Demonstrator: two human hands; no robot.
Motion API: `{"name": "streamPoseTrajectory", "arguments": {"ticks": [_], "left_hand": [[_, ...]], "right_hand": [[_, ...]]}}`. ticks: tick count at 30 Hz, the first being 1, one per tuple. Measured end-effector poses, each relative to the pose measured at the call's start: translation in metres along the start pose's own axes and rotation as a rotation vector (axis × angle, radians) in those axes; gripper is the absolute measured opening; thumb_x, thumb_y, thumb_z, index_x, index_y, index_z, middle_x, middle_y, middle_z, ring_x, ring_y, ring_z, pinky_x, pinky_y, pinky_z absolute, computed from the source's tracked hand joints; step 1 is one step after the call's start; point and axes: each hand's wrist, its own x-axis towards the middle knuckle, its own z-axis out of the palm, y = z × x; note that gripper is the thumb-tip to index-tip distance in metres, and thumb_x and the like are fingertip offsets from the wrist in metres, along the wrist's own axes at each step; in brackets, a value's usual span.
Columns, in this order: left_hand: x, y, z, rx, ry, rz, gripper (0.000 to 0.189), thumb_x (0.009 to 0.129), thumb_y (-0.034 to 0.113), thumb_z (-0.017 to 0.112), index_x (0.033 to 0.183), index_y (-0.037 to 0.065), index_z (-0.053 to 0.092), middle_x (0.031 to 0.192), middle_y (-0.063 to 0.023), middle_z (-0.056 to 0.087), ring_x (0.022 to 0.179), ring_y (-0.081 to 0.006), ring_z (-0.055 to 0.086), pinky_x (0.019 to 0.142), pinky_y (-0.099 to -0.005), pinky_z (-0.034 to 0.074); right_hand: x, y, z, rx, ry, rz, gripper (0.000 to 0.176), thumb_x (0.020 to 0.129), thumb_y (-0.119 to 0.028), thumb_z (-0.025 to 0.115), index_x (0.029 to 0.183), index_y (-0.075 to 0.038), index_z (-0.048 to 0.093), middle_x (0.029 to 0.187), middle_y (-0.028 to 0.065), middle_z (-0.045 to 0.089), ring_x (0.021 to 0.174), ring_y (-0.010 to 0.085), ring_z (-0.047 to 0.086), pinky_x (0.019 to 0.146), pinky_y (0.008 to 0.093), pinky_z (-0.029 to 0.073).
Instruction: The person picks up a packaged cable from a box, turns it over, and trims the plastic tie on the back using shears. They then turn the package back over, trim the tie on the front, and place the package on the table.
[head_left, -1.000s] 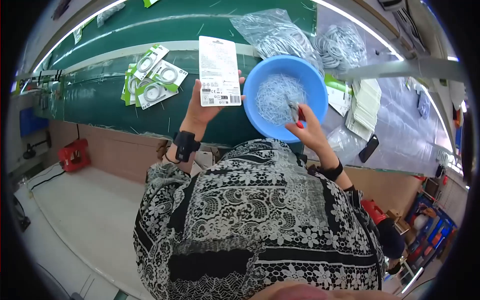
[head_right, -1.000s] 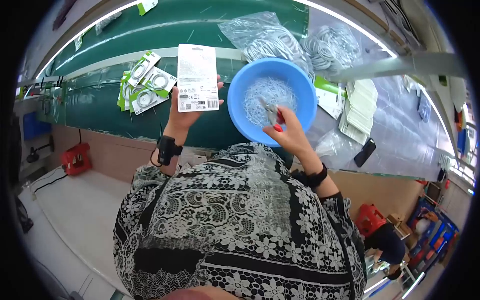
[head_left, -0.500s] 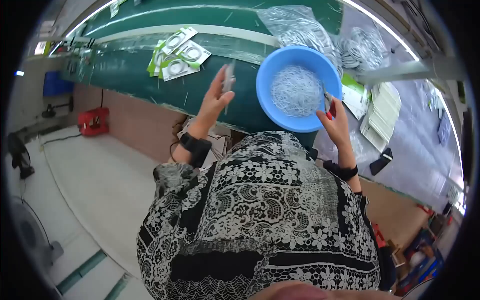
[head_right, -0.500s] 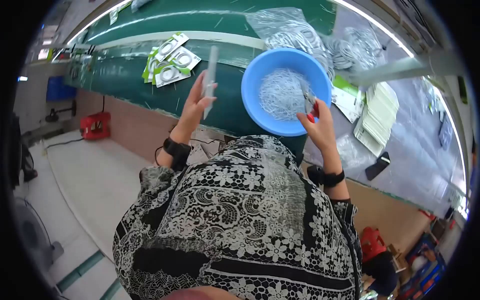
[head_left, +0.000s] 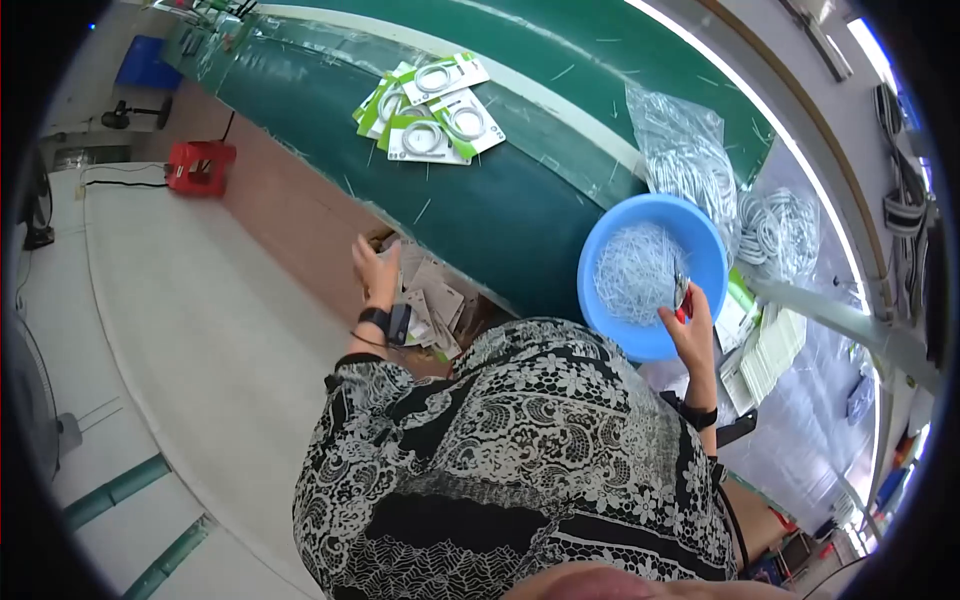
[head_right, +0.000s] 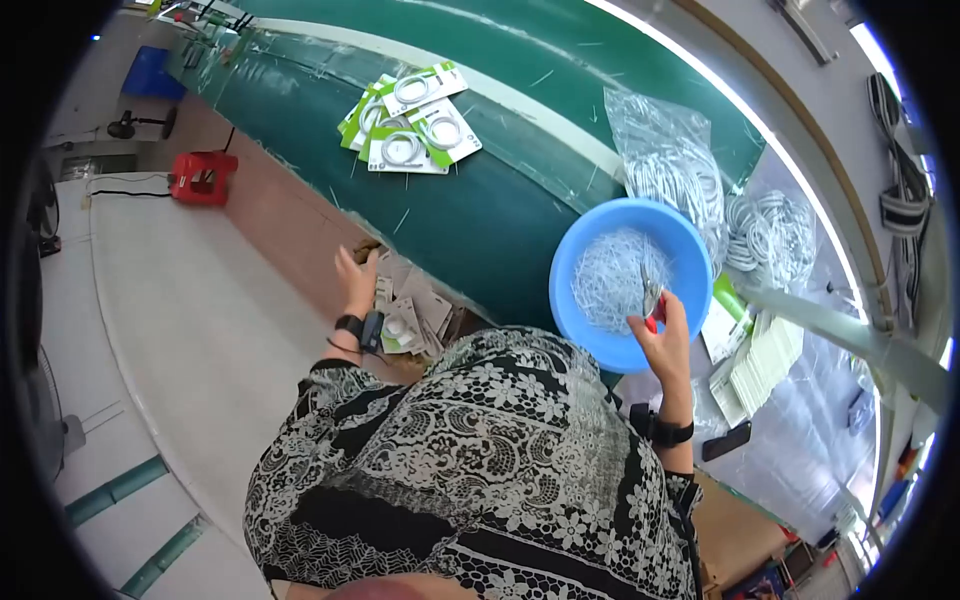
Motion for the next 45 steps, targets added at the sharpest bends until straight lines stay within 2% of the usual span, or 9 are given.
{"name": "streamPoseTrajectory", "arguments": {"ticks": [6, 11, 17, 19, 23, 25, 30, 37, 45], "left_hand": [[0.241, 0.162, 0.069, 0.090, 0.018, 0.668, 0.091, 0.071, 0.035, 0.079, 0.141, 0.006, 0.030, 0.144, -0.0242, 0.031, 0.133, -0.0426, 0.027, 0.107, -0.0521, 0.025], [0.323, 0.223, 0.104, 0.531, -0.410, 0.478, 0.104, 0.062, 0.038, 0.083, 0.146, 0.018, 0.025, 0.144, -0.0211, 0.032, 0.133, -0.0412, 0.029, 0.103, -0.0583, 0.029], [0.334, 0.214, 0.112, 0.341, -0.483, 0.546, 0.101, 0.064, 0.040, 0.081, 0.145, 0.012, 0.028, 0.139, -0.0212, 0.039, 0.128, -0.0405, 0.037, 0.099, -0.0565, 0.036], [0.322, 0.217, 0.100, 0.038, -0.291, 0.634, 0.093, 0.070, 0.039, 0.078, 0.144, 0.009, 0.030, 0.135, -0.0207, 0.044, 0.123, -0.0405, 0.044, 0.095, -0.0553, 0.041], [0.204, 0.261, 0.014, -1.581, -1.269, -0.246, 0.079, 0.086, 0.053, 0.058, 0.141, 0.003, 0.031, 0.131, -0.0209, 0.048, 0.116, -0.0441, 0.051, 0.096, -0.0565, 0.043], [0.131, 0.288, -0.013, -1.814, -1.464, -0.247, 0.090, 0.083, 0.064, 0.054, 0.143, 0.003, 0.026, 0.137, -0.0227, 0.042, 0.123, -0.0468, 0.043, 0.101, -0.0598, 0.038], [-0.010, 0.328, -0.034, -1.931, -1.692, -0.315, 0.097, 0.081, 0.070, 0.050, 0.146, 0.006, 0.019, 0.143, -0.0230, 0.032, 0.128, -0.0486, 0.036, 0.103, -0.0627, 0.033], [-0.114, 0.364, -0.053, -1.759, -1.796, -0.344, 0.097, 0.082, 0.072, 0.045, 0.147, 0.006, 0.016, 0.145, -0.0214, 0.031, 0.128, -0.0466, 0.037, 0.104, -0.0620, 0.032], [-0.165, 0.380, -0.044, -1.590, -1.845, -0.373, 0.095, 0.083, 0.071, 0.043, 0.147, 0.007, 0.015, 0.147, -0.0221, 0.027, 0.132, -0.0478, 0.030, 0.106, -0.0631, 0.029]], "right_hand": [[0.004, -0.025, 0.011, -0.058, -0.005, 0.084, 0.059, 0.069, -0.014, 0.078, 0.118, 0.003, 0.050, 0.096, 0.0100, 0.055, 0.086, 0.0203, 0.054, 0.079, 0.0319, 0.045], [-0.014, -0.038, 0.008, -0.161, 0.057, 0.218, 0.059, 0.069, -0.013, 0.077, 0.118, 0.003, 0.049, 0.097, 0.0101, 0.055, 0.088, 0.0202, 0.054, 0.081, 0.0320, 0.045], [-0.024, -0.040, 0.012, -0.094, 0.065, 0.303, 0.060, 0.068, -0.013, 0.076, 0.119, 0.003, 0.049, 0.100, 0.0106, 0.056, 0.091, 0.0200, 0.055, 0.083, 0.0319, 0.045], [-0.019, -0.043, 0.014, -0.099, 0.063, 0.281, 0.060, 0.068, -0.013, 0.076, 0.119, 0.003, 0.049, 0.101, 0.0107, 0.056, 0.091, 0.0200, 0.055, 0.083, 0.0319, 0.045], [-0.008, -0.062, 0.024, -0.005, -0.007, 0.158, 0.057, 0.068, -0.015, 0.077, 0.114, 0.004, 0.050, 0.095, 0.0108, 0.054, 0.086, 0.0207, 0.054, 0.078, 0.0323, 0.045], [-0.001, -0.076, 0.028, -0.065, -0.036, 0.013, 0.054, 0.068, -0.018, 0.078, 0.110, 0.003, 0.051, 0.092, 0.0122, 0.054, 0.082, 0.0237, 0.054, 0.074, 0.0339, 0.045], [-0.009, -0.093, 0.027, -0.259, 0.127, -0.311, 0.054, 0.067, -0.020, 0.079, 0.109, -0.001, 0.052, 0.093, 0.0135, 0.056, 0.084, 0.0297, 0.055, 0.075, 0.0379, 0.045], [-0.048, -0.069, -0.001, -0.476, 0.383, -0.366, 0.051, 0.067, -0.023, 0.078, 0.108, -0.005, 0.054, 0.090, 0.0111, 0.056, 0.084, 0.0299, 0.056, 0.070, 0.0396, 0.043], [-0.072, -0.016, -0.018, -0.308, 0.347, -0.305, 0.047, 0.068, -0.024, 0.074, 0.108, -0.005, 0.054, 0.085, 0.0107, 0.058, 0.079, 0.0319, 0.058, 0.065, 0.0407, 0.045]]}}
